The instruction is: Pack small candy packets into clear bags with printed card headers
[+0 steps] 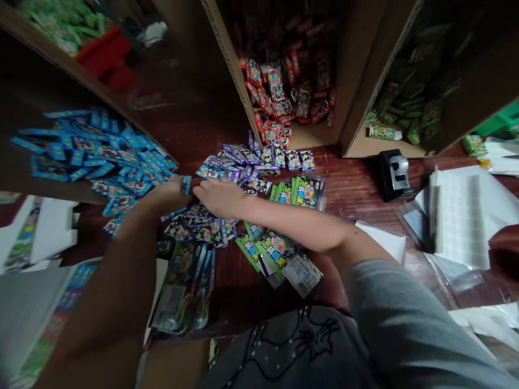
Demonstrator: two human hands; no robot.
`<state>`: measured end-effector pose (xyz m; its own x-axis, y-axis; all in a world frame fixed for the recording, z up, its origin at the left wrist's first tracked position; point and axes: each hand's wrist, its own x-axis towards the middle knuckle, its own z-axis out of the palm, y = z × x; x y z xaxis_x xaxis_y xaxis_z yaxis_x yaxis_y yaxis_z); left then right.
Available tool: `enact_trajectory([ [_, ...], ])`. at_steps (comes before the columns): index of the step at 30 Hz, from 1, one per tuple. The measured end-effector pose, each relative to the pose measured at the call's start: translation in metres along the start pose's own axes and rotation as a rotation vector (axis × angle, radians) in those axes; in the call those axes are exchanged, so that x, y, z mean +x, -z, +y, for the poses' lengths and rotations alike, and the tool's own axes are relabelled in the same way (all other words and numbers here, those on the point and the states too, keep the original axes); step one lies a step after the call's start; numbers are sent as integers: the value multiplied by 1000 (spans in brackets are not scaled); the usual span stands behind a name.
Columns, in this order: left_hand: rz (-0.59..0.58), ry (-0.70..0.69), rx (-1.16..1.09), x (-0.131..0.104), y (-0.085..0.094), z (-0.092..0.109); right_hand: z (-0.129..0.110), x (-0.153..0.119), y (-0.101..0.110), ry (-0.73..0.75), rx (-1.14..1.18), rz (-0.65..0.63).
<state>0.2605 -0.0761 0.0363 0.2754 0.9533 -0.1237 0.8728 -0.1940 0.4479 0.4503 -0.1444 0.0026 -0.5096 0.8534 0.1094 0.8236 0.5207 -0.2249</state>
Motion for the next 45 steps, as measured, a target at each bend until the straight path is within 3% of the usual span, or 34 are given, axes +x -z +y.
enact_trajectory([
  [3, -16, 72, 237, -67, 12, 6, -1, 64, -25, -87, -81, -113],
  [4, -72, -3, 375, -95, 7, 12, -1, 74, -35, -98, -97, -133],
  [7, -189, -493, 410, -175, -33, 39, 3, 80, -59, -84, -153, -164],
  [10, -271, -855, 264, -217, -87, 69, 5, 71, -73, -49, -206, -164],
  [15, -419, -1140, 186, -205, -157, 93, 7, 62, -71, 24, -349, -122],
  [19, -373, -1071, 233, -197, -179, 102, 25, 61, -55, 10, -229, -257],
  [24, -283, -958, 242, -204, -176, 118, 43, 62, -42, 22, -116, -329],
  [29, -293, -929, 259, -206, -163, 129, 30, 60, -45, -47, -149, -277],
  [33, -314, -819, 228, -213, -151, 119, 13, 60, -52, -120, -193, -252],
  [37, -322, -685, 189, -227, -145, 100, 4, 66, -63, -97, -221, -196],
  [45, -392, -594, 116, -242, -145, 89, 2, 92, -67, -103, -80, -94],
])
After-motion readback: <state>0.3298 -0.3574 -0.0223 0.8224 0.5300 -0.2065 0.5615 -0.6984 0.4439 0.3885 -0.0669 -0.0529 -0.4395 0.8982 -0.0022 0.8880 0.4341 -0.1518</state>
